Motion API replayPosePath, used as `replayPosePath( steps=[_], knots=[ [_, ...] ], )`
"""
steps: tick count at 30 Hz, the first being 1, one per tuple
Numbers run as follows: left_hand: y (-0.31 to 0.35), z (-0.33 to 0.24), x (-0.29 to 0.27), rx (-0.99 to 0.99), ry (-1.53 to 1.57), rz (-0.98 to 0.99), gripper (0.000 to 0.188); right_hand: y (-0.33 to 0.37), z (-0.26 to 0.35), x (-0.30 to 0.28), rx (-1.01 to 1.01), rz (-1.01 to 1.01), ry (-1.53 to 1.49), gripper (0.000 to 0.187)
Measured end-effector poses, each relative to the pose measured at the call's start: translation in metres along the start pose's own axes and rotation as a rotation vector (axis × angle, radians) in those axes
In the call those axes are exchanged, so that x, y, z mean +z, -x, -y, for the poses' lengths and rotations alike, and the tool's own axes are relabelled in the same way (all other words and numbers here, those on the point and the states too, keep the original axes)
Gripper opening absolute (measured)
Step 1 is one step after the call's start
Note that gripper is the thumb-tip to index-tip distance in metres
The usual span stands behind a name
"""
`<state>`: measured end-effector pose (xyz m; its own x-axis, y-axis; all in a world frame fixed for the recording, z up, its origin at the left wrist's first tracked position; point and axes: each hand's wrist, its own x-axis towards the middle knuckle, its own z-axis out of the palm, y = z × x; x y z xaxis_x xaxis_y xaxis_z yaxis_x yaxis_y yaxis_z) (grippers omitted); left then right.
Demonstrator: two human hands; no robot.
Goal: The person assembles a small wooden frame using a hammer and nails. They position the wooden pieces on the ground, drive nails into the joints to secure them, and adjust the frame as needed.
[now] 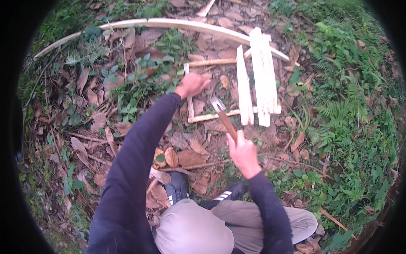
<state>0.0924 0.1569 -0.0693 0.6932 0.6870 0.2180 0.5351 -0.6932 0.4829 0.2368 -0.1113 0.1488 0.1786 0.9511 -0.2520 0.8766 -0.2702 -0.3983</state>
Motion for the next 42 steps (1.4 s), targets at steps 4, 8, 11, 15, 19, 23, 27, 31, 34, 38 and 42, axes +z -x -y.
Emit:
replayPosePath(
  steps=[4, 8, 11, 15, 19, 23, 27, 31, 34, 38, 42],
  knots=[
    [0.004, -0.017, -0.021, 0.017, 0.216, -0.286, 0.032, -0.005, 0.009, -0.140, -0.276, 0.008, 0.334, 0.029],
    [0.059, -0.074, -0.068, -0.342, 0.388, -0.461, 0.029, 0.007, -0.014, -0.211, -0.349, 0.066, 0.603, 0.031],
    [0.108, -0.095, -0.068, -0.705, 0.421, -0.204, 0.028, 0.014, -0.034, -0.217, -0.339, 0.071, 0.656, 0.038],
    [0.115, -0.120, -0.057, -0.878, 0.410, 0.005, 0.047, 0.011, -0.055, -0.200, -0.334, -0.068, 0.570, 0.036],
    [0.121, -0.101, -0.039, -0.949, 0.396, 0.087, 0.062, -0.012, -0.060, -0.185, -0.313, -0.230, 0.339, 0.031],
    [0.122, -0.092, -0.048, -0.963, 0.547, 0.386, 0.069, -0.052, -0.071, -0.184, -0.311, -0.399, 0.146, 0.030],
    [0.116, -0.109, -0.081, -0.950, 0.577, 0.341, 0.061, -0.096, -0.085, -0.163, -0.239, -0.448, -0.162, 0.037],
    [0.082, -0.124, -0.145, -0.900, 0.800, 0.476, 0.043, -0.123, -0.099, -0.155, -0.155, -0.466, -0.316, 0.037],
    [0.058, -0.136, -0.174, -0.849, 0.745, 0.635, 0.033, -0.144, -0.142, -0.130, -0.125, -0.551, -0.267, 0.030],
    [0.034, -0.158, -0.178, -0.674, 0.839, 0.469, 0.026, -0.157, -0.174, -0.131, 0.024, -0.580, -0.309, 0.010],
    [0.012, -0.175, -0.211, -0.694, 0.854, 0.427, 0.027, -0.151, -0.177, -0.130, 0.186, -0.620, -0.510, 0.012]
  ],
)
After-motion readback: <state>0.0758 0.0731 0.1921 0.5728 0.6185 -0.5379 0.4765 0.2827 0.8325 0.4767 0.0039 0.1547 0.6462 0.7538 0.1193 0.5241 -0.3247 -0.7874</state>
